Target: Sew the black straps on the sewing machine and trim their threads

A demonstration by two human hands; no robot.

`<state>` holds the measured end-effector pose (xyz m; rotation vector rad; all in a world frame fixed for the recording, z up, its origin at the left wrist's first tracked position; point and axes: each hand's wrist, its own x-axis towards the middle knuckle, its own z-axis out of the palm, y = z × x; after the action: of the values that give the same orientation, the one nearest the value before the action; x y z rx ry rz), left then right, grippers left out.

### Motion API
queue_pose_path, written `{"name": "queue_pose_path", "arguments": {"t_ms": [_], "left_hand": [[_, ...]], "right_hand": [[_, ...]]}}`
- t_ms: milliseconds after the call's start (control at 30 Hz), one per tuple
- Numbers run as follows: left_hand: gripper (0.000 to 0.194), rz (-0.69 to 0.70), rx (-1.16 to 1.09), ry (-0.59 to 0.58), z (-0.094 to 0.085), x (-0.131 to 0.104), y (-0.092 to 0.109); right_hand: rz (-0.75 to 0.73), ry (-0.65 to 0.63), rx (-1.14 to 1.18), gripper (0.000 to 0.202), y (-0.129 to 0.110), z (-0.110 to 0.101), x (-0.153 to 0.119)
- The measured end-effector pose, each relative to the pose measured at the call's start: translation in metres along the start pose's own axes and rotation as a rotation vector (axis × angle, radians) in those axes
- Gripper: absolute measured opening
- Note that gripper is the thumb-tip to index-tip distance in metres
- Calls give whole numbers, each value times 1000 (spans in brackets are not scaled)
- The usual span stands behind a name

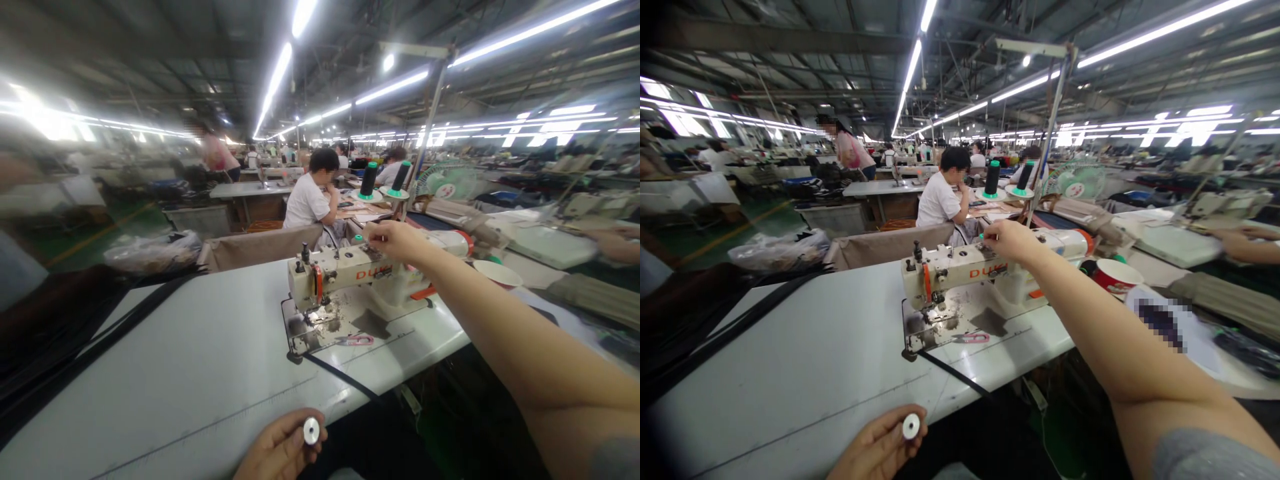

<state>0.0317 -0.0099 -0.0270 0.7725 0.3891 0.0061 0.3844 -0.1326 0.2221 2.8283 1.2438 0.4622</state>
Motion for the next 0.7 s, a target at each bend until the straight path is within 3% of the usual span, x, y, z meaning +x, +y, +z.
{"name": "queue_pose_path", "arguments": {"t_ms": [167, 267, 367, 533, 700], "left_hand": [[47, 66, 73, -13, -3, 7, 4], [50, 41, 73, 2, 0, 9, 7], [49, 8, 36, -4, 8, 11, 10], [42, 20, 36, -107, 14, 17, 16], [45, 70, 33, -68, 13, 20, 16]], "right_hand": [[150, -42, -85, 15, -1, -9, 12], [97, -111, -81, 10, -2, -15, 13], [85, -101, -77, 19, -4, -16, 15], [132, -152, -101, 16, -3, -19, 17], [86, -140, -69, 21, -8, -21, 18]]}}
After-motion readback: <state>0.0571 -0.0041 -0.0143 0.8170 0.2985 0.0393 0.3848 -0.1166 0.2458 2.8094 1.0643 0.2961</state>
